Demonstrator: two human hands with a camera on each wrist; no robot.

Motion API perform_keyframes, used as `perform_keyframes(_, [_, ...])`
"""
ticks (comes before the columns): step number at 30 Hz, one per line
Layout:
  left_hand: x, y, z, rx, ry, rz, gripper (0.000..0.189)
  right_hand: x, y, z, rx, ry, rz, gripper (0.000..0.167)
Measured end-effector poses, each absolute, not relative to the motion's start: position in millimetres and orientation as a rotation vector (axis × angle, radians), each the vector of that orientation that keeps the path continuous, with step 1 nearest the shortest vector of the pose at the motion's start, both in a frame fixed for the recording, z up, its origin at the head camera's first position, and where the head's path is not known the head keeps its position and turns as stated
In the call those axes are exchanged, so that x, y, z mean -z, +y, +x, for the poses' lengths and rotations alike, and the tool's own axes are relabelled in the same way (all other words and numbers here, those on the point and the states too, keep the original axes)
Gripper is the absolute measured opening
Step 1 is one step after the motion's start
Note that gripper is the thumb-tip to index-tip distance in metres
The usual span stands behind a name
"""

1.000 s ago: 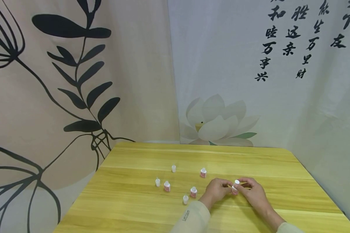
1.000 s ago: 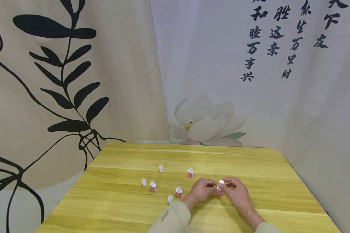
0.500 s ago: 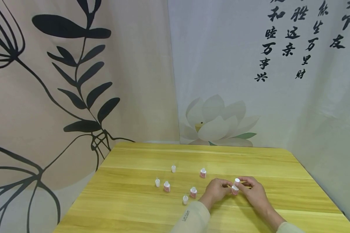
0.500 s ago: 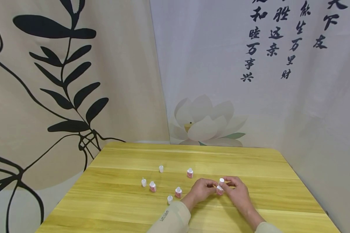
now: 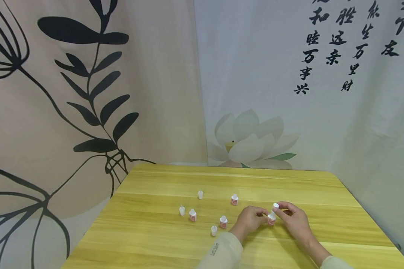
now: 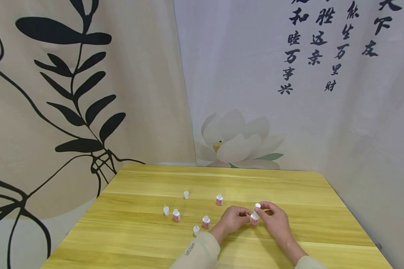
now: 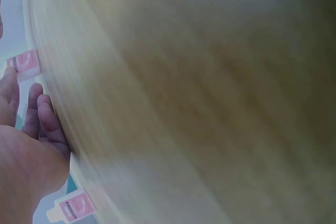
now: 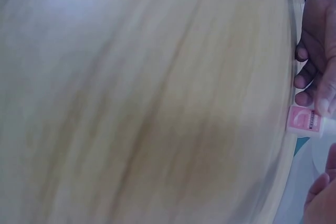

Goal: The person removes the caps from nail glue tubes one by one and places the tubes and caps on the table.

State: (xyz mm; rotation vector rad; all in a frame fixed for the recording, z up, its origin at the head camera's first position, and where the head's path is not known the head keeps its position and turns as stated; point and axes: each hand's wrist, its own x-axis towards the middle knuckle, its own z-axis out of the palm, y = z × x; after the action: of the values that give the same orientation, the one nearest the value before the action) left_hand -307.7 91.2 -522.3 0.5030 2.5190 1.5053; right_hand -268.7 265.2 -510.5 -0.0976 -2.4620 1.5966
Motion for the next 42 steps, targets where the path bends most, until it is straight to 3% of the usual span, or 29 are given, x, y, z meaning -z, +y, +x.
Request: perform_keyframes(42, [522.1,91.7,-305.9,-1.518,2.5,0.473,0.009,506.6,273.1,-265.2,-1.586,-2.351,-0.192,0.047])
